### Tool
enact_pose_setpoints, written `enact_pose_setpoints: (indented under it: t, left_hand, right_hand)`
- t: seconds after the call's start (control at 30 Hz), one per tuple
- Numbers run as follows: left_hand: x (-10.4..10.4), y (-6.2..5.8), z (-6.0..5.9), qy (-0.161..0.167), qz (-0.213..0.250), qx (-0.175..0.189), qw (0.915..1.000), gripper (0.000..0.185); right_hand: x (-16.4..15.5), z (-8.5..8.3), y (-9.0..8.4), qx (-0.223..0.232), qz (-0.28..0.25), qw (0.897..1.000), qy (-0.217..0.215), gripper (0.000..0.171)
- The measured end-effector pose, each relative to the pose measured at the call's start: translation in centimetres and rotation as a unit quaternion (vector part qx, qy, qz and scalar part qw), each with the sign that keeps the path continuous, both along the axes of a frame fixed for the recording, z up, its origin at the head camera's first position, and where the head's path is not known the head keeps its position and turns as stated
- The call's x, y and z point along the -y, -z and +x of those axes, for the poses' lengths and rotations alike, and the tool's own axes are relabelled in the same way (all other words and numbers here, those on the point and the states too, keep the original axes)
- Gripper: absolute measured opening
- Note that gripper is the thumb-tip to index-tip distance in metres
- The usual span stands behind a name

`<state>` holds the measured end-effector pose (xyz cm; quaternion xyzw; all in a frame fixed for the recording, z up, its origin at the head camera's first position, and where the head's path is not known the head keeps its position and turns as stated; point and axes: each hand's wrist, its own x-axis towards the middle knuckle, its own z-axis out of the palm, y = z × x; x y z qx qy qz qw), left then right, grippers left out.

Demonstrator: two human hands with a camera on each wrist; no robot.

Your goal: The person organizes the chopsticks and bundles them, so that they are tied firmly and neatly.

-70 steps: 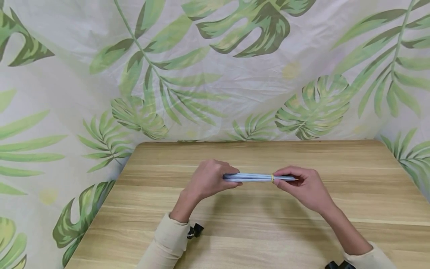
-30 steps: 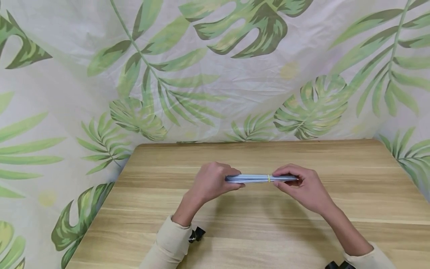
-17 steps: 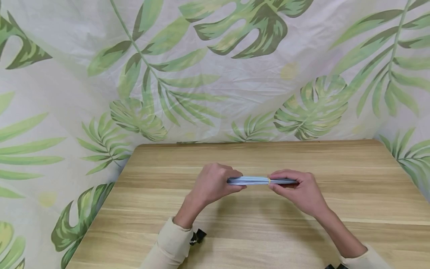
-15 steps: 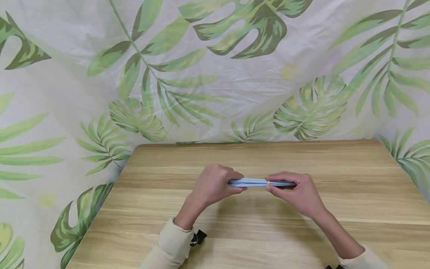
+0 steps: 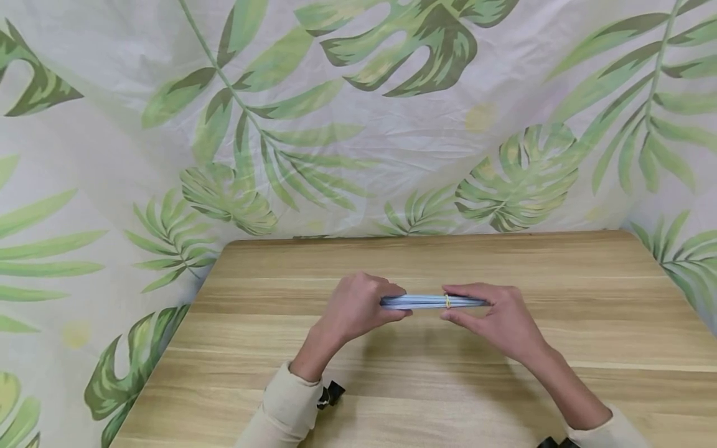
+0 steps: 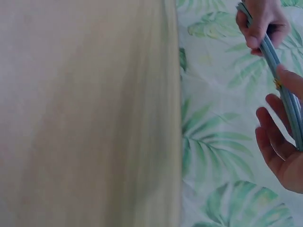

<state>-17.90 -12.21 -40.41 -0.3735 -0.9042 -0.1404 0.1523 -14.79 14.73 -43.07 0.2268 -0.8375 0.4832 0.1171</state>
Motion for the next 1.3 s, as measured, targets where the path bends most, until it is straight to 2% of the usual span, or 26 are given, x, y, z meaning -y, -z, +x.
enact_pose_setpoints:
  t: [0.07,0.13,0.27,0.47,0.73,0.9,1.13,1.3]
  left_hand:
    - [0.1,0.0,0.0,-0.007,0.004,0.003,1.0000,0.016]
    - [0.1,-0.1,-0.1,-0.014,0.001,0.002,0.9999,0.016]
    - [0.1,-0.1,0.0,-0.020,-0.010,0.002,0.9998,0.014]
    - [-0.1,-0.2,0.2,-0.014,-0.018,-0.004,0.9997,0.014]
    - [-0.6,-0.1,0.6,0.000,-0.020,-0.008,0.9998,0.011]
    - [-0.7,0.0,0.8,-0.004,-0.025,-0.003,0.9997,0.012]
    - [-0.4,0.0,0.6,-0.016,-0.014,0.018,0.9996,0.019]
    - [-0.3,0.0,0.5,-0.017,-0.009,0.017,0.9997,0.019]
  right_hand:
    - [-0.4,-0.1,-0.4,-0.061,0.050,0.997,0.014,0.037]
    - [-0.7,-0.3,-0.6,-0.105,0.077,0.991,0.015,0.035]
    - [-0.7,-0.4,-0.3,-0.141,0.092,0.986,-0.012,0.032]
    - [-0.4,-0.4,0.3,-0.158,0.092,0.982,-0.033,0.027]
    - [0.4,-0.3,0.9,-0.164,0.052,0.985,-0.035,0.029]
    - [0.7,-0.1,0.8,-0.169,0.075,0.983,-0.015,0.029]
    - [0.3,0.1,-0.4,-0.187,0.127,0.974,0.005,0.037]
    - [0.1,0.2,-0.6,-0.196,0.134,0.971,0.001,0.030]
